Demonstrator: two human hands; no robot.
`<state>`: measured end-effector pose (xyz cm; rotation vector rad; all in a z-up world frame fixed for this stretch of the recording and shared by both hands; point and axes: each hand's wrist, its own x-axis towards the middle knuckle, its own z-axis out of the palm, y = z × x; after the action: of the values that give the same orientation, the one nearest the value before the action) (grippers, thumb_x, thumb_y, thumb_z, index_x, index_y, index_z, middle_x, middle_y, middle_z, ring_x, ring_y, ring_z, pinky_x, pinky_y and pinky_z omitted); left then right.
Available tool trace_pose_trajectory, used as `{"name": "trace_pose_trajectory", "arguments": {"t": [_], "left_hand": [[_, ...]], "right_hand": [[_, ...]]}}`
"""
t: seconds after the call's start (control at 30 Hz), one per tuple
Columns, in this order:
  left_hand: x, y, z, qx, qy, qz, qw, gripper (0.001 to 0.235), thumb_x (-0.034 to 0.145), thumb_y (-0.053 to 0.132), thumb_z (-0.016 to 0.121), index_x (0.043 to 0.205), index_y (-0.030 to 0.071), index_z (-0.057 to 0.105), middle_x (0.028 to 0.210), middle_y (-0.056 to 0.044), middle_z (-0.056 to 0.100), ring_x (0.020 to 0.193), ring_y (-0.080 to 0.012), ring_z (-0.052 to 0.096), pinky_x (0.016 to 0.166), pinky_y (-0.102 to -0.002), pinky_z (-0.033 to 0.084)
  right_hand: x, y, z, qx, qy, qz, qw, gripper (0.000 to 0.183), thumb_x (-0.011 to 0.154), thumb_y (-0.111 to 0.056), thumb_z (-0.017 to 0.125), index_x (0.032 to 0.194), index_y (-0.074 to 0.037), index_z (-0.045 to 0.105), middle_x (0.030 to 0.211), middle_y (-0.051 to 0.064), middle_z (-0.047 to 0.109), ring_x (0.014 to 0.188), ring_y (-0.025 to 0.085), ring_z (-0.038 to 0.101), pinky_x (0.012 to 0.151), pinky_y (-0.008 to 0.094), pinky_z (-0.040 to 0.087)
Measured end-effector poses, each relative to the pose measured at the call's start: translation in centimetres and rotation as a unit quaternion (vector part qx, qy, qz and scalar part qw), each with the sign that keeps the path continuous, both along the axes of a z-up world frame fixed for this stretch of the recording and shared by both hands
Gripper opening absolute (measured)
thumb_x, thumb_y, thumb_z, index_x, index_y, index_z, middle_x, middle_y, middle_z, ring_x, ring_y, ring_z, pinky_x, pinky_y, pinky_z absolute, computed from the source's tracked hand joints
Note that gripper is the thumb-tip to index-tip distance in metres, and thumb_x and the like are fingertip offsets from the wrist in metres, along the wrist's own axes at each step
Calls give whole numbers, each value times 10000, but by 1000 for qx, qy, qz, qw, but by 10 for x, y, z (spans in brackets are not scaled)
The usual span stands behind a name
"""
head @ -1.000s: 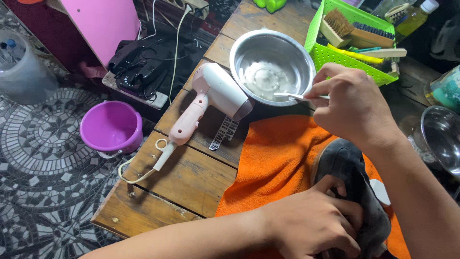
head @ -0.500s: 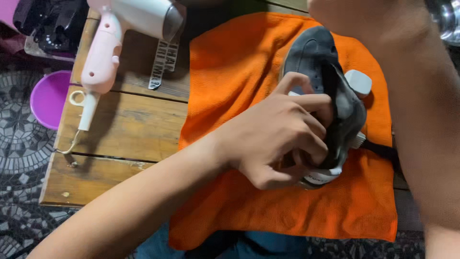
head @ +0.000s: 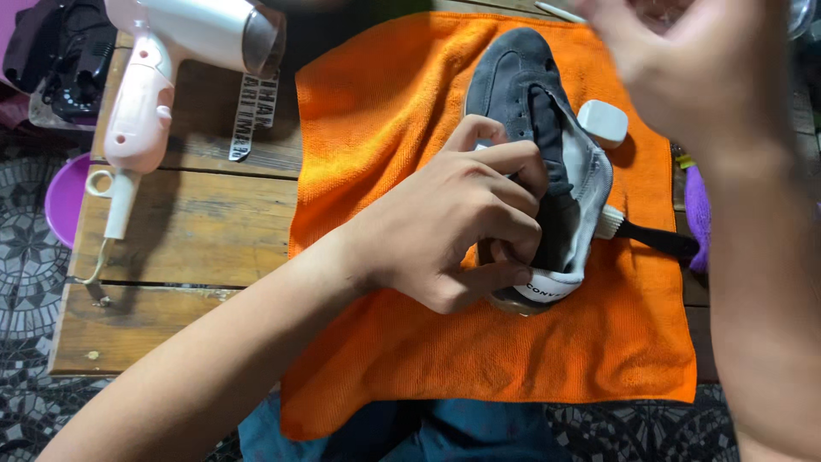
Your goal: The person scrubs the white rubber sole and collar of a black sneaker using a small white brush and a cleaning solution. They repeatedly dip the brush into a metal bowl of white liquid and scrub different sections of the shoe's edge. Finally, the person wipes the cleaned areas with a purple cloth.
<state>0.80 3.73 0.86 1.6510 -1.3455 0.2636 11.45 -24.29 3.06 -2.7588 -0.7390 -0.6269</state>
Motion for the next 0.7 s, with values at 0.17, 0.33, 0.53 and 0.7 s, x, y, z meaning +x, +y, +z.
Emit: {"name": "trace_pose_trajectory", "arguments": {"t": [0.17,0.33,0.53,0.7], "left_hand": [[-4,-2,2,18,5,-28,999,269,965,226,569,713,133,543,754,44,610,1035,-247,551,1002,-489,275],[-7,-9,-2,22,-3,-14,1000,418,1057,306,574,684,120,553,676,15,656,1065,-248,589,1050,-537,274],[-10,-15,-4,32,25,-10,999,406,1033,247,586,666,86,654,692,-4,702,1122,-222,613,1082,-534,263],[-12,-16,-2,31,37,-19,999,391,1036,231,589,685,80,671,718,5,723,1123,-224,603,1094,-536,260]], "right_hand": [[-104,-40,-8,201,128,-14,971,184,1484,-92,731,1399,54,657,1202,130,606,968,169,502,838,310,370],[-227,-16,-62,318,53,-112,940,371,1234,-247,659,1265,123,673,970,167,679,690,156,531,678,304,423],[-259,-11,-98,339,-42,-211,916,155,1225,6,742,1243,151,689,1076,231,716,877,265,694,802,333,541],[-243,-61,-89,292,-88,-275,912,303,1417,-84,841,1355,174,695,1078,201,672,866,197,541,751,325,381]]}}
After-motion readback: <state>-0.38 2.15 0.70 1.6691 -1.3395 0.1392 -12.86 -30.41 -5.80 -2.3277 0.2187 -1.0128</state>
